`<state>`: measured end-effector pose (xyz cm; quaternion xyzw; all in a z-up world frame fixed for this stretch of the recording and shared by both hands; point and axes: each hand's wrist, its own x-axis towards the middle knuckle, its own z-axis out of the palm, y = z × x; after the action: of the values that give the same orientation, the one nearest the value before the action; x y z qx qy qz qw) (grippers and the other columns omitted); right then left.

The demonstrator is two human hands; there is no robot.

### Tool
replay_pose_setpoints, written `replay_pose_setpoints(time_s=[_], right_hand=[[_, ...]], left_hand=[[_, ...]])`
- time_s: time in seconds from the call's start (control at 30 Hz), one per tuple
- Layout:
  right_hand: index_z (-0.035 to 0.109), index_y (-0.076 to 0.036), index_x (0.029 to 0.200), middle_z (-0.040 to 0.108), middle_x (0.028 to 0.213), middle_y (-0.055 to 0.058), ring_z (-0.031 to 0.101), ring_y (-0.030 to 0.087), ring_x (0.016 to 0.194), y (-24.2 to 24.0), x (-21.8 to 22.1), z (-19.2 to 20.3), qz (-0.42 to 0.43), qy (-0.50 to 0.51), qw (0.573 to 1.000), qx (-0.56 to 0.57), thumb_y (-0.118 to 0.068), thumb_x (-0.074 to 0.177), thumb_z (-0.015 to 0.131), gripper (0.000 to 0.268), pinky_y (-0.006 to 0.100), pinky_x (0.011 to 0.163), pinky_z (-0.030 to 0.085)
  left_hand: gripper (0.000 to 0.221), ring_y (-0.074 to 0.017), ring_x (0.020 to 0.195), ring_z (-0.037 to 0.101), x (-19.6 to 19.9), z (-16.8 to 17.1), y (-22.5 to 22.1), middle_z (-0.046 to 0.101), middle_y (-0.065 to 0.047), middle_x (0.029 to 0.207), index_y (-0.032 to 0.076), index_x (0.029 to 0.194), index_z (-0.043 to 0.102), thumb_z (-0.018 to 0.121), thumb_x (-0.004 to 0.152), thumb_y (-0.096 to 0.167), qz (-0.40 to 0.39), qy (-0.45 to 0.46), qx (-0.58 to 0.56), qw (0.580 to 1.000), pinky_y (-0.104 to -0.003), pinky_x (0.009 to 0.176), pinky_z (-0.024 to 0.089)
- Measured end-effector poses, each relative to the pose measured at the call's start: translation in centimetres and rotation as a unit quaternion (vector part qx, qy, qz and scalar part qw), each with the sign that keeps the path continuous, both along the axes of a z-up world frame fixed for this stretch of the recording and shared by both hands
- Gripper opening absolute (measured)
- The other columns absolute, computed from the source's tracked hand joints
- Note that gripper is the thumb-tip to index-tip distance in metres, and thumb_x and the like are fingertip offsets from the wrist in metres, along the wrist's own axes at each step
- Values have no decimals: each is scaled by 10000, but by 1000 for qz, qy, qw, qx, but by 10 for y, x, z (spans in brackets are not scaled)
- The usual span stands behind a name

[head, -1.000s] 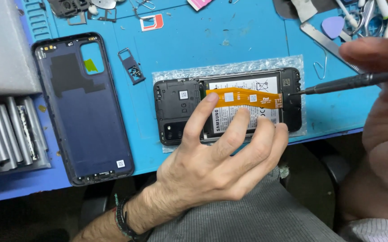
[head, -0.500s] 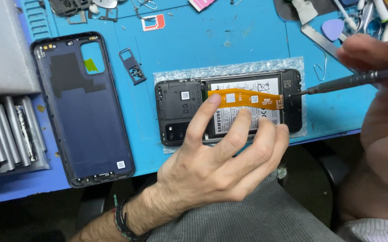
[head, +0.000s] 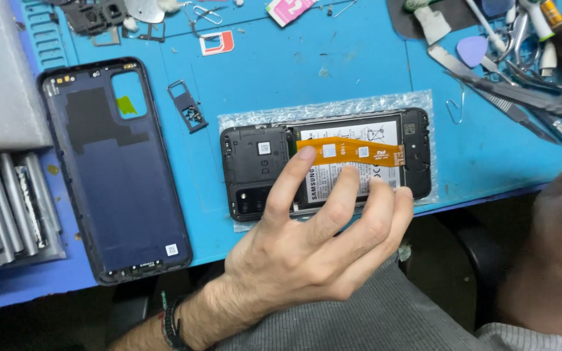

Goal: Disassembling and reassembling internal frames and components of a smartphone using prying tools and a screwdriver.

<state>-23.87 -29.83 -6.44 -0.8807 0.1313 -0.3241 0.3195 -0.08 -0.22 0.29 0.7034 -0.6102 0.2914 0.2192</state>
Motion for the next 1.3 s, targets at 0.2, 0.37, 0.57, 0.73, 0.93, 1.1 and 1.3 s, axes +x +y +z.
replay_pose_setpoints(time_s=[0.2,0.37,0.57,0.73,0.93,1.1,1.3], right_hand=[[586,152,1157,699,1288,458,767,543,1235,63,55,53,9,-4,998,-67,270,1094,807,258,547,1151,631],[716,213,1248,741,1349,425,704,658,1393,47,59,74,40,62,972,-223,106,1194,693,123,676,1273,507],[533,242,1626,582,1515,440,585,547,1402,7,78,78,-42,174,961,-211,229,1308,721,370,575,1228,493],[482,190,1616,557,1437,391,602,454,1175,-40,48,22,-130,214,951,-180,-66,1405,636,366,466,953,515],[470,175,1568,529,1468,372,576,466,1264,-12,19,31,-41,194,975,-105,-125,1347,478,373,519,1098,487],[461,170,1528,502,1493,366,553,487,1336,21,15,50,33,170,984,-39,-154,1299,348,413,572,1217,463],[345,58,1569,489,1438,279,646,447,1259,46,40,58,-3,154,986,60,-237,1188,449,492,536,1165,547]], left_hand=[[144,-159,1105,688,1,5,-1,678,51,1165,243,1248,797,705,1138,243,-19,5,16,1000,-489,1065,524],[188,-176,1088,681,0,4,-2,705,34,1155,236,1250,811,664,1135,252,-24,6,35,999,-522,1045,524],[160,-178,1100,683,-1,-2,0,691,32,1157,234,1250,808,757,1104,196,-24,0,19,1000,-523,1067,508],[149,-169,1101,678,0,-4,0,668,32,1163,226,1237,797,787,1093,190,-14,1,0,1000,-507,1080,537],[126,-150,1086,682,0,-6,-1,654,42,1168,229,1225,805,780,1105,203,-10,-7,-10,1000,-494,1101,528],[134,-148,1097,673,0,-5,1,653,43,1174,233,1232,803,780,1104,200,-4,-9,-4,1000,-488,1095,531],[136,-151,1109,660,-1,-5,0,647,40,1179,232,1206,787,806,1087,169,-3,-3,0,1000,-475,1107,534]])
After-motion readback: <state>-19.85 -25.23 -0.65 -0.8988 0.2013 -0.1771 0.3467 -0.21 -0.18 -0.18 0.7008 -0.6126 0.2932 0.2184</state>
